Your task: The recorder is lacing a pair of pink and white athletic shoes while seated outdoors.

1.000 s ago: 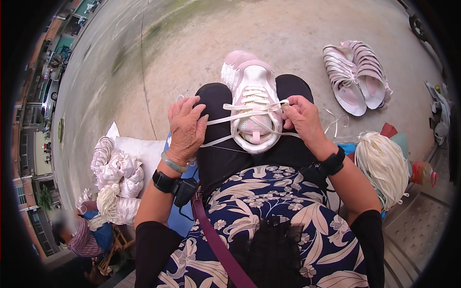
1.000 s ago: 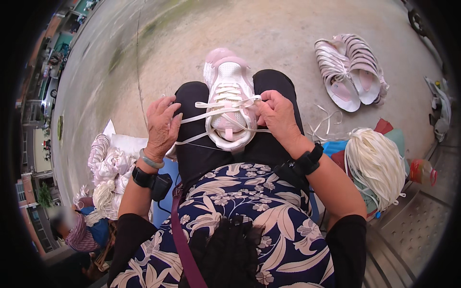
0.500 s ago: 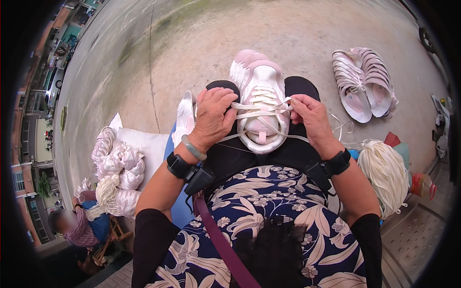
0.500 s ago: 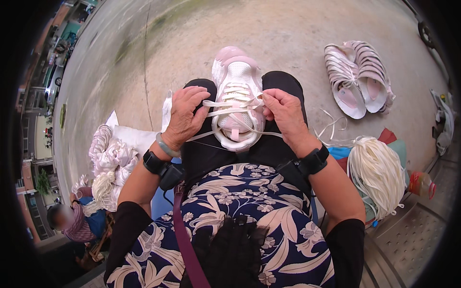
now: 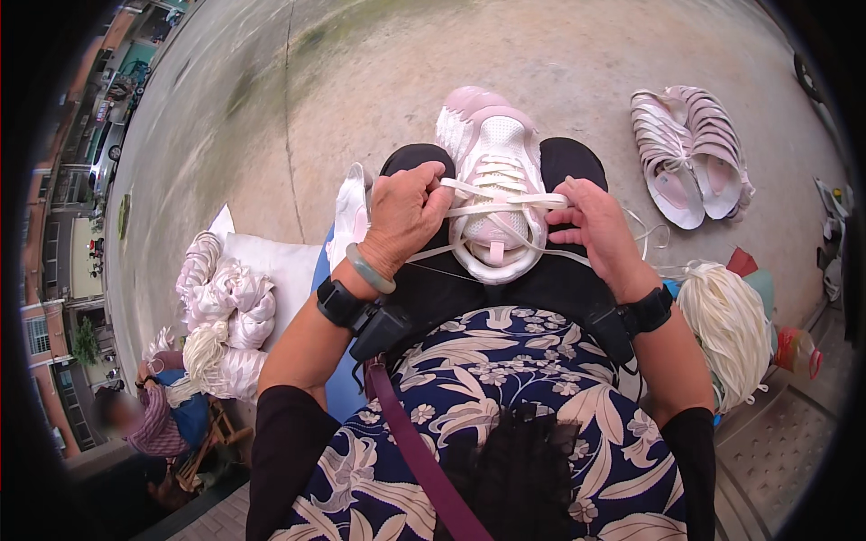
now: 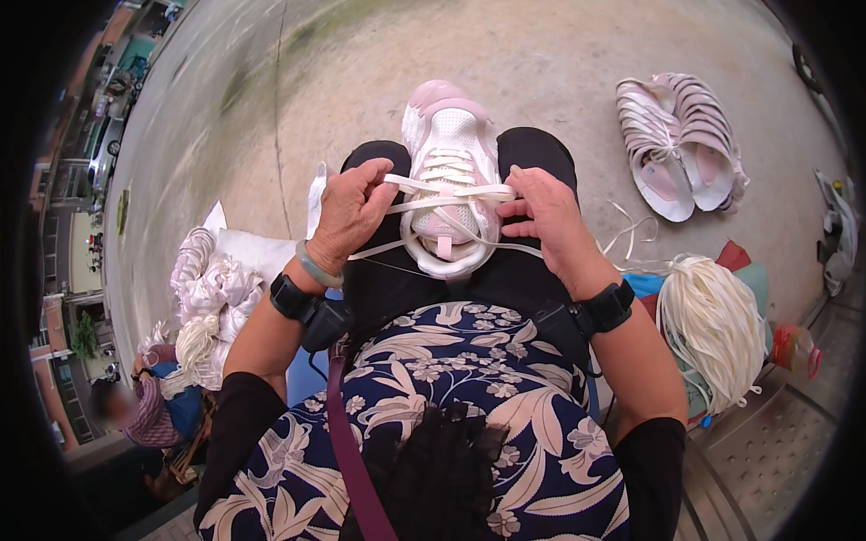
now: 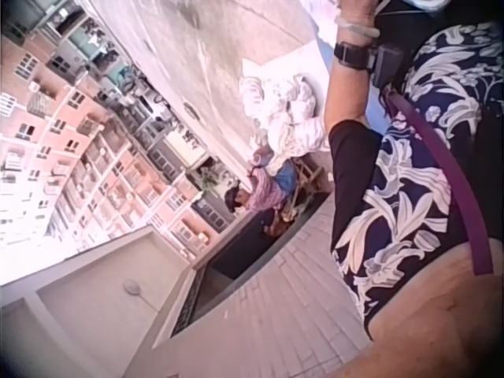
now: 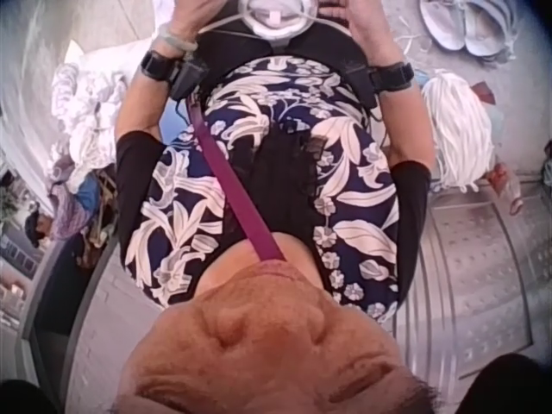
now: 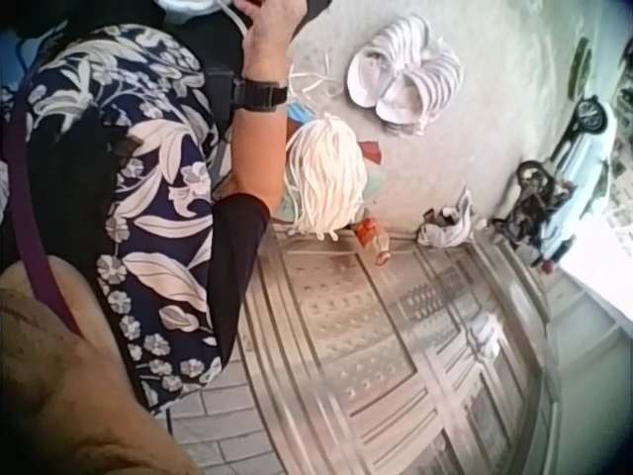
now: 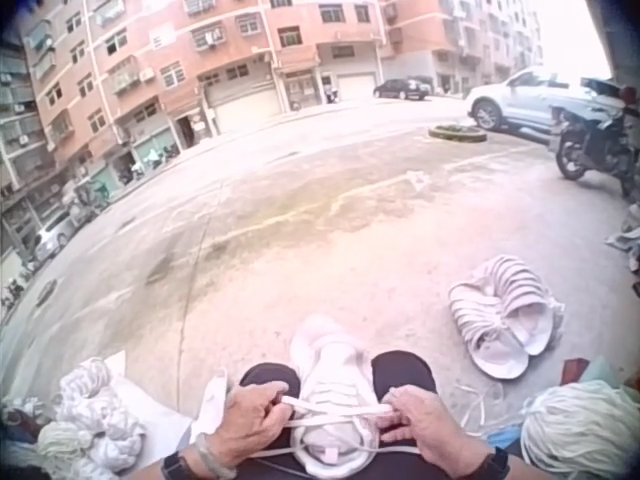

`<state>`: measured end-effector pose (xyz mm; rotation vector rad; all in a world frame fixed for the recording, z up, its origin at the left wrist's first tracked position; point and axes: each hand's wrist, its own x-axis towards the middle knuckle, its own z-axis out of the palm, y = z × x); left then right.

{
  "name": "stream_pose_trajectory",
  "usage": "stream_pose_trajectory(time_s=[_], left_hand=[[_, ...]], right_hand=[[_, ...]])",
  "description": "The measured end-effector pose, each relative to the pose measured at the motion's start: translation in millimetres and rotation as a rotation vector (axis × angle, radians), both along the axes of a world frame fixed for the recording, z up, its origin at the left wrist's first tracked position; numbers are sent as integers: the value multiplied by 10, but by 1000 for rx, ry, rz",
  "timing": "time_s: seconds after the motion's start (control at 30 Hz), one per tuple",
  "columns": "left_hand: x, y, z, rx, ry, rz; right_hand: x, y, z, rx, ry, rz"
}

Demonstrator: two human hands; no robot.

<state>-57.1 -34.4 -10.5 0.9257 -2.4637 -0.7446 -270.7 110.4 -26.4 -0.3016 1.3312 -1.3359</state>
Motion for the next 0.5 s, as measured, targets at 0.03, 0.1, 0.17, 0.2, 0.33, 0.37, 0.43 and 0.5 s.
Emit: stream_pose_trajectory(time_s=[0.03, 0.1, 0.17, 0.2, 0.33, 0.37, 0.43, 0.5], left_hand=[[33, 9, 24, -4, -15, -20], [103, 36, 56, -7, -29, -42], [163, 67, 79, -196, -11, -154], [196, 85, 88, -197, -12, -152], [275, 90, 56, -193, -66, -162], [292, 82, 43, -206, -41, -144], [302, 92, 89, -53, -6, -114], [318, 71, 101, 101, 31, -84]], right_hand=[[10, 40, 3, 0, 0, 0], [4, 140, 1, -30, 235, 153], [32, 274, -54, -65, 388, 260], [57, 330, -71, -103, 538, 373], [123, 458, 139, -53, 856, 535], [125, 470, 180, -55, 856, 538], [90, 517, 243, -297, 1311, 364], [4, 518, 339, -320, 1558, 350]])
